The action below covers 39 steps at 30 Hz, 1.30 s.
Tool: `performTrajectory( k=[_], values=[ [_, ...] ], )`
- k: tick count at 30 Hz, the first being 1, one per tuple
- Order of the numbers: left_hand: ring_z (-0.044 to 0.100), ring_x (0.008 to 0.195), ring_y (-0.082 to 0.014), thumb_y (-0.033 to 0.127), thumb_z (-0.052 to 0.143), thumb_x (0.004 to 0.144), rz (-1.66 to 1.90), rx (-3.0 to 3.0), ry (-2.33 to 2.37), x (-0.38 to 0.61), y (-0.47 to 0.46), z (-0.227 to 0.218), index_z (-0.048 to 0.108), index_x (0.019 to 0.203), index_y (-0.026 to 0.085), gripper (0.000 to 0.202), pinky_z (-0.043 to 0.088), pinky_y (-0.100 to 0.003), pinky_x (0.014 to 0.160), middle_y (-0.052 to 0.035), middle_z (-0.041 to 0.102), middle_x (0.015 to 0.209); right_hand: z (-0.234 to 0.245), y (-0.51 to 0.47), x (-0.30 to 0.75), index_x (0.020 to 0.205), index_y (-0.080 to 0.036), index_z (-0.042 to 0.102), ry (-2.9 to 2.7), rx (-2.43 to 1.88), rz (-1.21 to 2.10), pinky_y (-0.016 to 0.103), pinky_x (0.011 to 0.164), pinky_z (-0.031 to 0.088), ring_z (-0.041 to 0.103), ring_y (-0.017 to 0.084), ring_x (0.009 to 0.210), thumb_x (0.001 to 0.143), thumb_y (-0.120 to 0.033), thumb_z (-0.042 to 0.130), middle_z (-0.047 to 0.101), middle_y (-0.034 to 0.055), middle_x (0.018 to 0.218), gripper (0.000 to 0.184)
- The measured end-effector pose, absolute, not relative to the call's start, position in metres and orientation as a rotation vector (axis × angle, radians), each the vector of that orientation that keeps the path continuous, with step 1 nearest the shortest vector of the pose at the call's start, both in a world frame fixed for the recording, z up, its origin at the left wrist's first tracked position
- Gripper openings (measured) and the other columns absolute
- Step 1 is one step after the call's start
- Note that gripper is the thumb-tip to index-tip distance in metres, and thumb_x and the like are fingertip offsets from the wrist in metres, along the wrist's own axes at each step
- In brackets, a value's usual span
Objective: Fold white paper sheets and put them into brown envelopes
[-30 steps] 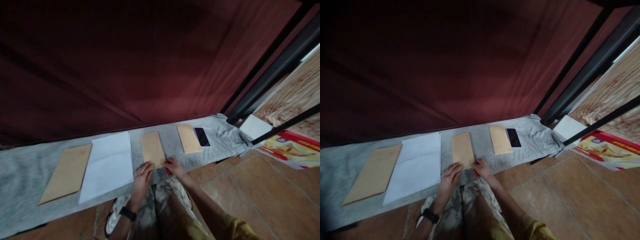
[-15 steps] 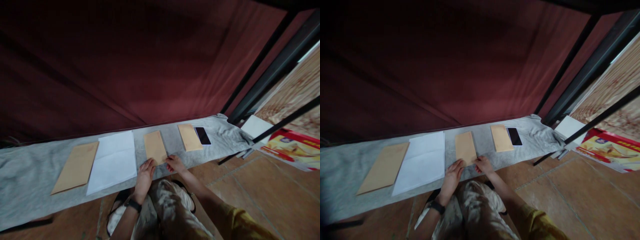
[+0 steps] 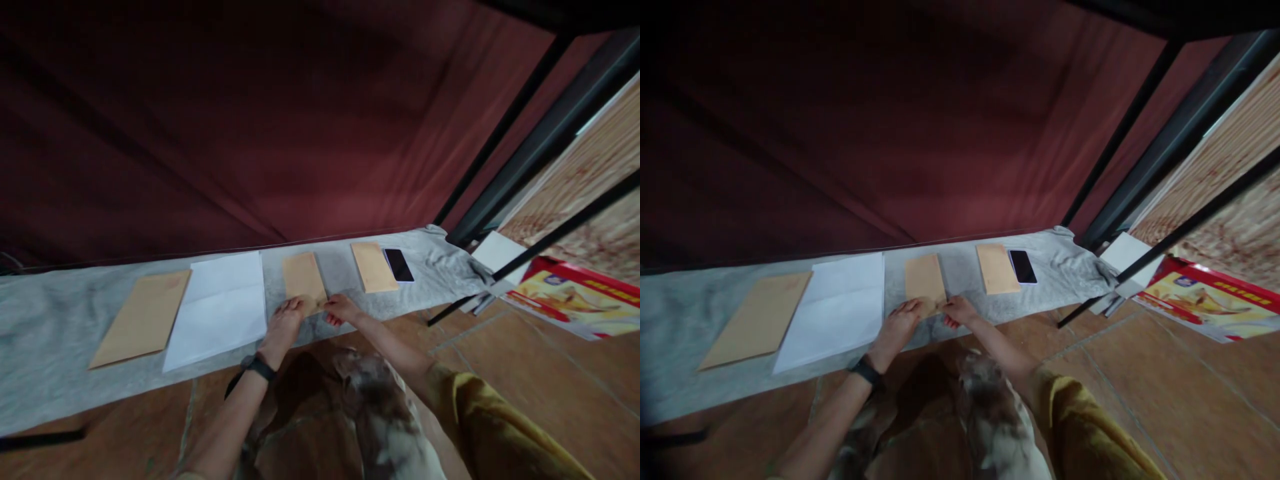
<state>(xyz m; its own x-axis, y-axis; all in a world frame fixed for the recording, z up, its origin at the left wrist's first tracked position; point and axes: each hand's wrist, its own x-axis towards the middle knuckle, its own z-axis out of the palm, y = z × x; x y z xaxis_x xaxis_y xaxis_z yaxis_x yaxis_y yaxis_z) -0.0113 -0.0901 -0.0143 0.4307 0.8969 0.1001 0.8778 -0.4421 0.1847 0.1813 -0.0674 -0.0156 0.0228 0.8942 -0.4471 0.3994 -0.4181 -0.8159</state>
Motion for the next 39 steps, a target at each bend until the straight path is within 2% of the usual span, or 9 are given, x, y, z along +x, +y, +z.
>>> performTrajectory(
  k=[6, 10, 13, 17, 20, 24, 28, 32, 39],
  values=[
    [0.06, 0.122, -0.0224, 0.006, 0.045, 0.094, 0.396, 2.575, 1.616, -0.013, -0.089, -0.023, 0.061, 0.133, 0.023, 0.045, 0.049, -0.038, 0.102, -0.0094, 0.063, 0.137, -0.016, -0.06, 0.18, 0.067, -0.017, 0.059, -1.372, -1.941, 1.389, 0.018, 0.044, 0.043, 0.05, 0.009, 0.038, 0.092, -0.025, 0.063, 0.056, -0.0045, 0.047, 0.026],
    [0.055, 0.131, -0.0227, 0.014, 0.047, 0.096, 0.297, 2.583, 1.552, -0.002, -0.095, -0.019, 0.062, 0.132, 0.021, 0.039, 0.045, -0.04, 0.108, -0.0103, 0.058, 0.145, -0.018, -0.059, 0.182, 0.066, -0.016, 0.061, -1.443, -1.995, 1.343, 0.017, 0.042, 0.039, 0.047, 0.008, 0.037, 0.091, -0.023, 0.063, 0.054, -0.0051, 0.045, 0.026],
    [0.05, 0.138, -0.0253, 0.017, 0.046, 0.098, 0.188, 2.602, 1.556, 0.007, -0.107, -0.02, 0.06, 0.137, 0.02, 0.042, 0.044, -0.044, 0.11, -0.0105, 0.055, 0.15, -0.019, -0.06, 0.185, 0.07, -0.016, 0.066, -1.617, -2.042, 1.21, 0.017, 0.045, 0.038, 0.051, 0.008, 0.041, 0.092, -0.024, 0.06, 0.059, -0.0034, 0.049, 0.024],
    [0.044, 0.144, -0.0301, 0.019, 0.044, 0.098, 0.12, 2.651, 1.63, 0.015, -0.116, -0.029, 0.054, 0.145, 0.018, 0.048, 0.042, -0.052, 0.112, -0.0128, 0.048, 0.156, -0.018, -0.062, 0.184, 0.085, -0.017, 0.074, -1.899, -2.169, 0.838, 0.02, 0.061, 0.048, 0.071, 0.016, 0.07, 0.095, -0.027, 0.053, 0.076, 0.0057, 0.076, 0.026],
    [0.043, 0.145, -0.031, 0.019, 0.043, 0.098, 0.073, 2.661, 1.63, 0.015, -0.113, -0.034, 0.053, 0.145, 0.019, 0.049, 0.043, -0.054, 0.112, -0.0131, 0.046, 0.157, -0.016, -0.068, 0.181, 0.098, -0.017, 0.076, -1.999, -2.262, 0.515, 0.027, 0.076, 0.052, 0.074, 0.025, 0.094, 0.097, -0.033, 0.052, 0.078, 0.0131, 0.098, 0.029],
    [0.041, 0.146, -0.0302, 0.018, 0.043, 0.098, 0.021, 2.637, 1.562, 0.011, -0.109, -0.032, 0.051, 0.147, 0.018, 0.05, 0.04, -0.054, 0.116, -0.0119, 0.043, 0.158, -0.011, -0.079, 0.173, 0.106, -0.015, 0.072, -2.031, -2.265, 0.265, 0.033, 0.08, 0.053, 0.073, 0.027, 0.095, 0.102, -0.033, 0.046, 0.076, 0.0166, 0.099, 0.032],
    [0.042, 0.146, -0.0277, 0.013, 0.041, 0.096, 0.02, 2.643, 1.496, 0.003, -0.106, -0.03, 0.053, 0.145, 0.019, 0.051, 0.039, -0.051, 0.117, -0.0121, 0.047, 0.156, -0.012, -0.088, 0.163, 0.114, -0.016, 0.069, -2.153, -1.938, 0.13, 0.039, 0.096, 0.051, 0.067, 0.026, 0.11, 0.103, -0.028, 0.044, 0.072, 0.015, 0.115, 0.03],
    [0.048, 0.141, -0.0233, -0.001, 0.035, 0.09, 0.016, 2.609, 1.575, -0.003, -0.098, -0.028, 0.058, 0.139, 0.015, 0.056, 0.044, -0.04, 0.114, -0.0141, 0.052, 0.152, -0.029, -0.096, 0.155, 0.133, -0.018, 0.061, -2.288, -1.509, 0.229, 0.038, 0.117, 0.039, 0.054, 0.02, 0.132, 0.106, -0.031, 0.04, 0.062, 0.0091, 0.141, 0.037],
    [0.055, 0.135, -0.0239, 0.001, 0.04, 0.09, 0.039, 2.554, 1.594, -0.004, -0.088, -0.017, 0.056, 0.139, 0.013, 0.053, 0.047, -0.039, 0.11, -0.0169, 0.055, 0.148, -0.057, -0.113, 0.162, 0.153, -0.016, 0.042, -2.343, -1.49, 0.098, 0.043, 0.123, 0.03, 0.038, 0.025, 0.148, 0.104, -0.047, 0.045, 0.04, 0.0096, 0.16, 0.058]
  ],
)
